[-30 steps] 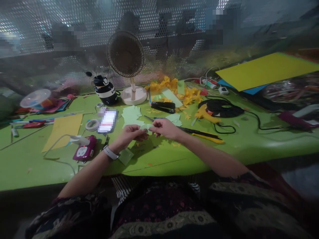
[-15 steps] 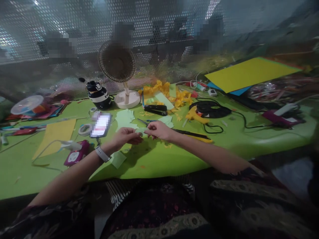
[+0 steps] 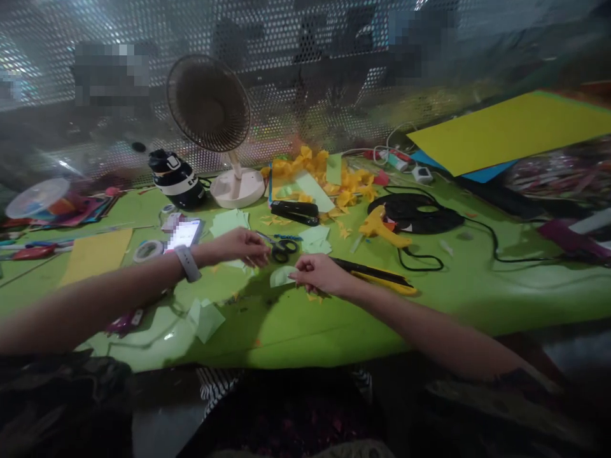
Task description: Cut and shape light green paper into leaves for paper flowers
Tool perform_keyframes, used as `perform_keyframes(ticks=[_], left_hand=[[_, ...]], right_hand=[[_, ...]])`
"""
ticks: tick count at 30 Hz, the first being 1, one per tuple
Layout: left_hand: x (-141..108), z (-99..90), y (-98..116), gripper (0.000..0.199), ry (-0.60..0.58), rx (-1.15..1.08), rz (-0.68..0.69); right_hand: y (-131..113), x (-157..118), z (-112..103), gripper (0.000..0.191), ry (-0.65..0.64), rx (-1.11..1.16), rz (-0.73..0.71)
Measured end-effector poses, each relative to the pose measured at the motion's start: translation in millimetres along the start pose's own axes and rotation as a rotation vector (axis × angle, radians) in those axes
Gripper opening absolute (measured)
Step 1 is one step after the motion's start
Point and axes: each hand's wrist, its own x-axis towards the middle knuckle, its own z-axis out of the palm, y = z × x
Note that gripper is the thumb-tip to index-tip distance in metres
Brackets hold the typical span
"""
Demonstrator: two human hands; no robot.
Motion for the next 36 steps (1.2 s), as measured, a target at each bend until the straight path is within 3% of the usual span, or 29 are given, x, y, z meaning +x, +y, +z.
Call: perform_keyframes(ticks=[4, 7, 9, 12, 16, 21, 25, 27, 30, 36], left_hand=[[47.3, -41.2, 15.7, 0.021, 0.273, 0.194, 0.185], [81.3, -48.8, 26.7, 0.029, 0.458, 0.606, 0.36], [99.3, -44.1, 33.7, 0.046, 0.42, 0.855, 0.442], [119.1, -32.6, 43.1, 0.061, 0.268, 1.085, 0.489], [135.7, -24.6, 51.4, 0.045, 0.156, 1.194, 0.446], [140.7, -26.9, 53.9, 0.04, 0.161, 1.191, 0.443], [115.2, -31.9, 63.6, 0.041, 0.275, 1.155, 0.509], [88.0, -34.5, 71.5, 0.041, 0.314, 1.162, 0.537], [36.5, -36.8, 75.8, 0.042, 0.378, 1.213, 0.453], [-45.5, -22.0, 34.8, 0.038, 0.334, 1.097, 0.239]], right_hand=[[6.1, 0.6, 2.6, 0.021, -0.031, -0.03, -0.022], [7.2, 0.2, 4.4, 0.021, -0.039, -0.043, -0.021], [6.3, -0.6, 4.5, 0.02, -0.04, -0.041, -0.018], [3.6, -1.8, 4.1, 0.02, -0.048, -0.05, 0.007], [1.1, -0.6, 3.5, 0.019, -0.059, -0.071, 0.055], [-0.3, 1.1, 2.2, 0.02, -0.07, -0.075, 0.066], [-4.0, -1.2, 0.4, 0.019, -0.056, -0.083, 0.071], [-4.6, -1.7, -0.7, 0.019, -0.055, -0.082, 0.074], [-3.1, -1.0, -2.7, 0.02, -0.063, -0.045, 0.069], [-3.8, 1.3, -5.9, 0.017, -0.144, 0.048, 0.046]])
